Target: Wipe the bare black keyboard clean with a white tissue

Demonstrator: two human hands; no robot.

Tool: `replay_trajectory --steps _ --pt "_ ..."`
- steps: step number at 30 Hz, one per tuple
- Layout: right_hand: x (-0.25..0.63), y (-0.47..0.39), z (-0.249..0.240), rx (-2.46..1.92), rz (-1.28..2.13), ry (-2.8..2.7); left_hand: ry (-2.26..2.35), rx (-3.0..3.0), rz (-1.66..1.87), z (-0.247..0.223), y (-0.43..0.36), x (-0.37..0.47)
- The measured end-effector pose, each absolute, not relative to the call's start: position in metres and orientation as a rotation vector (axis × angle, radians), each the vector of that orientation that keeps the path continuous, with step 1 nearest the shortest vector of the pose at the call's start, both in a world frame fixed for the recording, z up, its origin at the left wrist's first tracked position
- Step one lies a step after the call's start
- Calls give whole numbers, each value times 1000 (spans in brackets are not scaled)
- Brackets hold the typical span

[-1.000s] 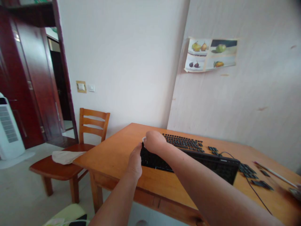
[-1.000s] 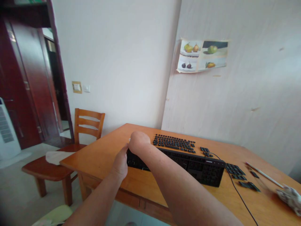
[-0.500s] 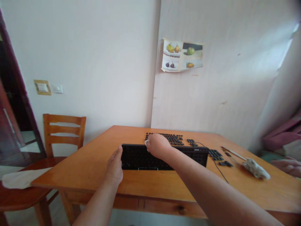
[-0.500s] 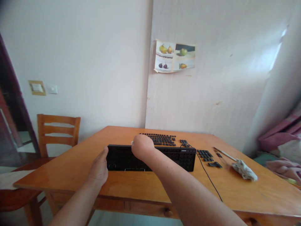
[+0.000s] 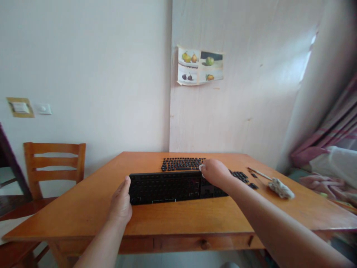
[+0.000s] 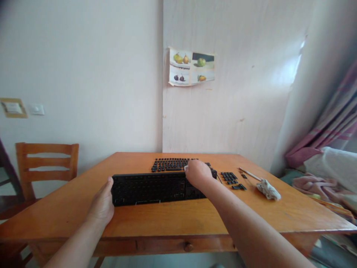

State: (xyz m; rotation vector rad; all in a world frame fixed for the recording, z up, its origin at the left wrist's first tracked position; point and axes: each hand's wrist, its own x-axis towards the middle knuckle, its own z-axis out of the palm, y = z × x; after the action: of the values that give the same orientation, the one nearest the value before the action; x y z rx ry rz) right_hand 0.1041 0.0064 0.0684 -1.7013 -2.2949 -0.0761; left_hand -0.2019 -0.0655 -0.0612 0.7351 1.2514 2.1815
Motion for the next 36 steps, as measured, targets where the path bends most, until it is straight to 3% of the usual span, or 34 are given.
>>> replay_trajectory --steps 8,17,19,25,29,36 --pt "71 -3 56 -1478 -98 -2294 1313 740 2122 -61 -64 -208" --pt "137 21 44 -1550 -75 -2112 1431 764 2122 -62 -61 -209" --pt "152 28 36 -1424 51 -2024 1441 787 2107 -62 -61 -207" --pt "187 40 0 -981 996 -1275 1558 763 2053 -58 -62 -203" --pt "200 38 -17 -899 1045 -1070 1593 749 2038 -60 -55 -210" --pt "198 33 -37 -888 942 -1175 1689 656 1941 -60 -34 -218"
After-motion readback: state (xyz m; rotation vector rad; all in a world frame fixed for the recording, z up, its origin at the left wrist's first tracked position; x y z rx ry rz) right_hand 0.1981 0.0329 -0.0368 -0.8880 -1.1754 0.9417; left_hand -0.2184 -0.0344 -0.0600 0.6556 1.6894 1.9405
